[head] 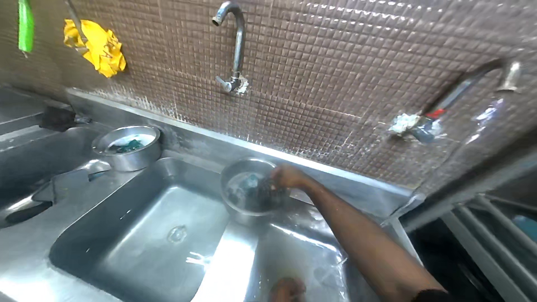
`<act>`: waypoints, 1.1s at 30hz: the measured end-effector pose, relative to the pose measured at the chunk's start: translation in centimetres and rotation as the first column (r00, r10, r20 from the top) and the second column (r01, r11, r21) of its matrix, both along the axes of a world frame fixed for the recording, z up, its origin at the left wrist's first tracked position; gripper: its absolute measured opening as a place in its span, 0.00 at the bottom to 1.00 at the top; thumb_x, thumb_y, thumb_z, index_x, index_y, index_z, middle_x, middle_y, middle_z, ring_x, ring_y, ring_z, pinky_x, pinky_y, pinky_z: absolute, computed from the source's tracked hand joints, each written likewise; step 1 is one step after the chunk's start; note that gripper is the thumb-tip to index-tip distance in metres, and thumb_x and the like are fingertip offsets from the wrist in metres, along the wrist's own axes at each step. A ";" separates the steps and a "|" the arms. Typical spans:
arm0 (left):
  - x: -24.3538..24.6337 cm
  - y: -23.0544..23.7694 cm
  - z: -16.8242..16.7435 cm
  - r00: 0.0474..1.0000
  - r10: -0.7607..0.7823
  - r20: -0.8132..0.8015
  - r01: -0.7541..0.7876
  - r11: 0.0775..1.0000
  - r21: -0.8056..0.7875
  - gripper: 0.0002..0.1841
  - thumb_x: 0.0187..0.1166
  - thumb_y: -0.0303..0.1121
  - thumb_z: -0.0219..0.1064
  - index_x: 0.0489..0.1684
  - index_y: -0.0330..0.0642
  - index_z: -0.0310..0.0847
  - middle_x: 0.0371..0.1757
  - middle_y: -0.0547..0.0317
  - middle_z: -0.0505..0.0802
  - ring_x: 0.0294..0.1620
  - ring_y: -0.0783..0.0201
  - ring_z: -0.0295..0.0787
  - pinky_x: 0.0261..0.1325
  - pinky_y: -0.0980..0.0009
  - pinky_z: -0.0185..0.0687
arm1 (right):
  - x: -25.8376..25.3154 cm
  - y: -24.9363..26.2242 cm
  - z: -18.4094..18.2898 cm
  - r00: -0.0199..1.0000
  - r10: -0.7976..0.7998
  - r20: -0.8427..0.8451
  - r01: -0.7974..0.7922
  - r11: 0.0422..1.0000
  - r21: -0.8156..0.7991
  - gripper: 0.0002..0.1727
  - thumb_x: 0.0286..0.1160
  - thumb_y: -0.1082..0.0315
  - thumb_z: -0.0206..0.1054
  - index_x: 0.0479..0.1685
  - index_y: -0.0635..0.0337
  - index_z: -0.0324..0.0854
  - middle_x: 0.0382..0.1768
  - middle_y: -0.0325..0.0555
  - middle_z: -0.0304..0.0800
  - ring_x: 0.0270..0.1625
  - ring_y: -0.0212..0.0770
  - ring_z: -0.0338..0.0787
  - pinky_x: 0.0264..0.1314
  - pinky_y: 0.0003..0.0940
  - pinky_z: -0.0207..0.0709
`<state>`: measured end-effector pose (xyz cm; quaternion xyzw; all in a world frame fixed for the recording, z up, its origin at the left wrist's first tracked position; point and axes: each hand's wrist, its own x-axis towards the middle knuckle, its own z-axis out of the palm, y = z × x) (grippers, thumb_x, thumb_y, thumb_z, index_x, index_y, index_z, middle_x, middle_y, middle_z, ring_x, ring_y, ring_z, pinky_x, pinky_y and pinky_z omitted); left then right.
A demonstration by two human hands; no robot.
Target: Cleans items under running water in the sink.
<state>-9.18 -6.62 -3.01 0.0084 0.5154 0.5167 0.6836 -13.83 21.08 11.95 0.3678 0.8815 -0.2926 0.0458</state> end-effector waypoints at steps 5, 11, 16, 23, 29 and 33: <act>-3.6 2.7 5.2 0.909 0.189 -0.370 -0.072 0.949 0.307 0.11 0.88 0.29 0.57 0.56 0.31 0.79 0.40 0.52 0.91 0.28 0.67 0.84 0.29 0.72 0.80 | 2.4 -1.0 6.6 0.983 -0.071 -0.166 0.069 0.997 -0.021 0.19 0.61 0.62 0.86 0.46 0.63 0.90 0.37 0.53 0.92 0.33 0.46 0.89 0.42 0.48 0.86; -10.8 10.8 16.4 0.523 0.405 -0.750 0.123 0.835 0.536 0.30 0.83 0.36 0.70 0.83 0.40 0.67 0.79 0.41 0.78 0.68 0.47 0.82 0.68 0.48 0.79 | 5.5 -2.1 13.8 0.820 -0.133 -0.558 0.138 0.990 -0.032 0.13 0.78 0.65 0.74 0.47 0.68 0.85 0.30 0.48 0.85 0.27 0.36 0.81 0.35 0.34 0.80; -10.6 16.1 27.8 0.343 0.459 -0.819 0.438 0.693 0.572 0.14 0.84 0.38 0.69 0.55 0.37 0.88 0.41 0.51 0.94 0.41 0.61 0.90 0.52 0.56 0.87 | 9.6 -4.1 24.1 0.693 -0.124 -0.710 0.199 0.980 0.023 0.16 0.84 0.60 0.69 0.53 0.66 0.82 0.44 0.51 0.86 0.41 0.41 0.86 0.44 0.41 0.83; -3.5 15.1 45.1 0.230 0.699 -0.677 0.555 0.478 0.681 0.21 0.91 0.48 0.57 0.36 0.39 0.83 0.32 0.56 0.87 0.32 0.64 0.86 0.41 0.60 0.85 | 17.1 -7.4 35.9 0.219 0.037 -0.975 0.305 0.946 0.105 0.09 0.90 0.63 0.61 0.42 0.59 0.75 0.33 0.42 0.81 0.30 0.35 0.85 0.34 0.32 0.84; 2.8 15.6 44.7 0.522 0.580 -0.625 0.443 0.442 0.780 0.16 0.91 0.44 0.57 0.39 0.42 0.83 0.32 0.60 0.88 0.32 0.67 0.87 0.39 0.64 0.86 | 25.2 -9.5 32.9 0.745 -0.030 -0.666 0.281 0.920 0.274 0.24 0.59 0.71 0.83 0.55 0.63 0.81 0.40 0.49 0.89 0.33 0.38 0.88 0.34 0.36 0.85; 4.1 17.3 39.1 0.453 0.511 -0.731 0.506 0.528 0.682 0.17 0.91 0.44 0.57 0.36 0.44 0.84 0.30 0.61 0.88 0.32 0.68 0.86 0.39 0.63 0.84 | 29.0 -8.1 23.2 0.924 -0.257 -0.282 0.332 0.907 0.258 0.07 0.62 0.77 0.74 0.38 0.64 0.85 0.30 0.51 0.86 0.28 0.44 0.83 0.31 0.46 0.77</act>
